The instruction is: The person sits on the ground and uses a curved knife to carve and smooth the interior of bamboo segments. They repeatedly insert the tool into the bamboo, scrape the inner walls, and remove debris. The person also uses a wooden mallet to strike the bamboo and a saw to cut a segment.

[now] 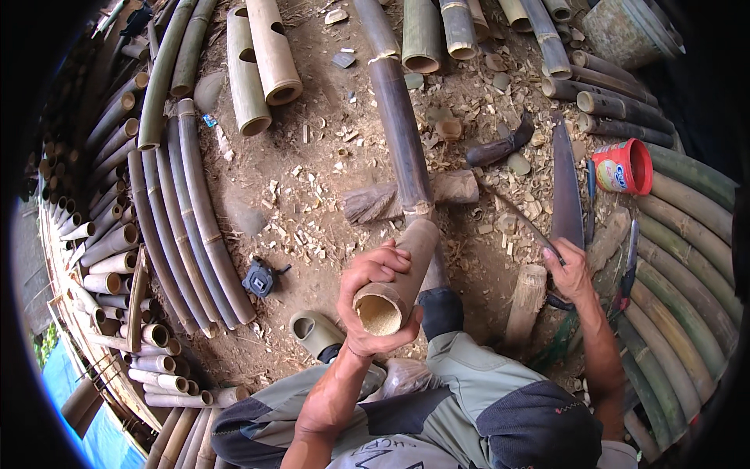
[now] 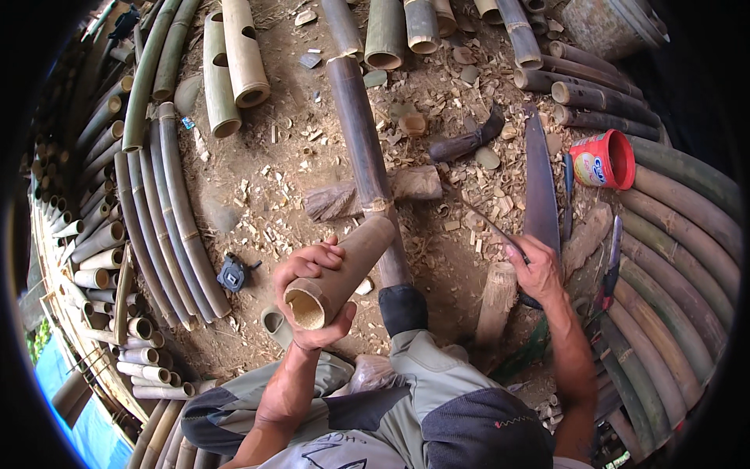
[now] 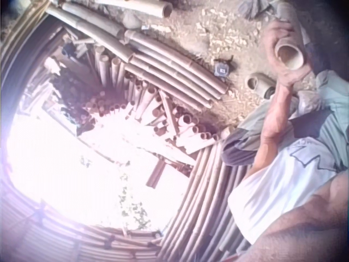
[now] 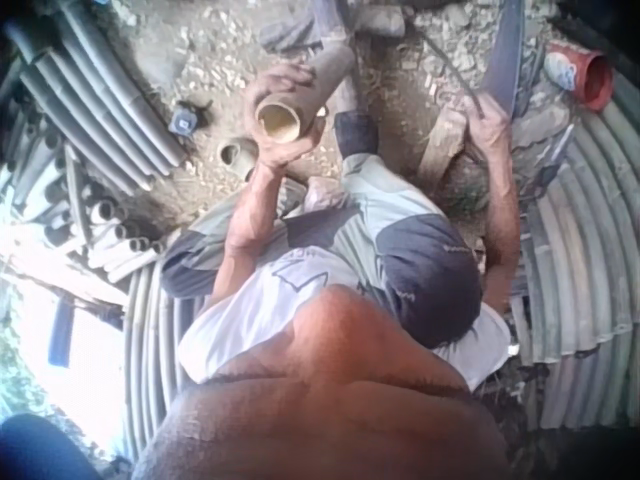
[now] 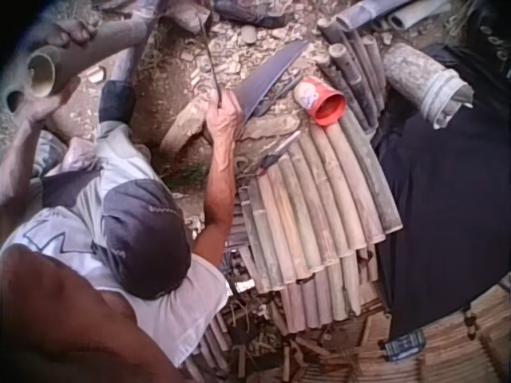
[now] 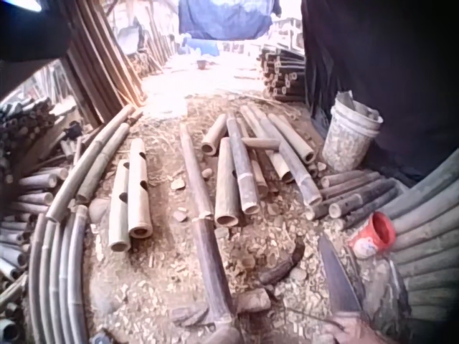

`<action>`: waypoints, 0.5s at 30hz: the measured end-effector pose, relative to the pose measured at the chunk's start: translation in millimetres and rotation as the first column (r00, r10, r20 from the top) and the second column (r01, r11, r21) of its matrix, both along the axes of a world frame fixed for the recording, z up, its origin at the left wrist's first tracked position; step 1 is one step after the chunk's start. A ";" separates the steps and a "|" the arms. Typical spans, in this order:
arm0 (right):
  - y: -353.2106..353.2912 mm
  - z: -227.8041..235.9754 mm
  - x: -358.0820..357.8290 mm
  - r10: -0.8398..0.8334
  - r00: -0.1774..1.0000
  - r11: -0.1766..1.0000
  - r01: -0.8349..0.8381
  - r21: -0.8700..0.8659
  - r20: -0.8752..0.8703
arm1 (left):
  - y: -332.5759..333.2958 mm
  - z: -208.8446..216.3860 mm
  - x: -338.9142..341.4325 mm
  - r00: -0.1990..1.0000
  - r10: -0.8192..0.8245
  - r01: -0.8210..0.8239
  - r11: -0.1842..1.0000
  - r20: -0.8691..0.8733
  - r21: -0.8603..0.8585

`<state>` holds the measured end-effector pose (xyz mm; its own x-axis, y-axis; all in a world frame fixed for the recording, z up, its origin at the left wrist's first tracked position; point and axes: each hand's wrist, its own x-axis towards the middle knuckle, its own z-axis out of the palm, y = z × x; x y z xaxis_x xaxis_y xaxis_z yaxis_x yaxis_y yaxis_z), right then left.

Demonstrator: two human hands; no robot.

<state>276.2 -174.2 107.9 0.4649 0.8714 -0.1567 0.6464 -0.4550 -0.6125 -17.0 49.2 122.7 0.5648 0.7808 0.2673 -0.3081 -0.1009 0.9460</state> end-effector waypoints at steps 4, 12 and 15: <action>13.4 31.4 41.4 0.509 0.832 0.850 -0.447 -0.278 0.218 | -2.4 -0.4 1.2 1.000 -0.013 0.013 1.000 0.019 -0.019; 51.5 -3.7 31.6 0.618 0.750 0.783 -0.563 -0.264 0.235 | -5.5 -1.2 10.2 0.999 -0.024 0.026 0.997 0.036 -0.068; 42.8 -22.8 57.5 0.622 0.744 0.779 -0.558 -0.285 0.244 | 11.0 7.8 -9.9 0.988 0.056 -0.078 0.985 -0.143 -0.154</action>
<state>333.7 -131.3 85.1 -0.0828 0.9563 -0.2804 0.9600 0.0010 -0.2801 -26.9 60.2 130.5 0.5324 0.8444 0.0605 -0.1714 0.0375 0.9845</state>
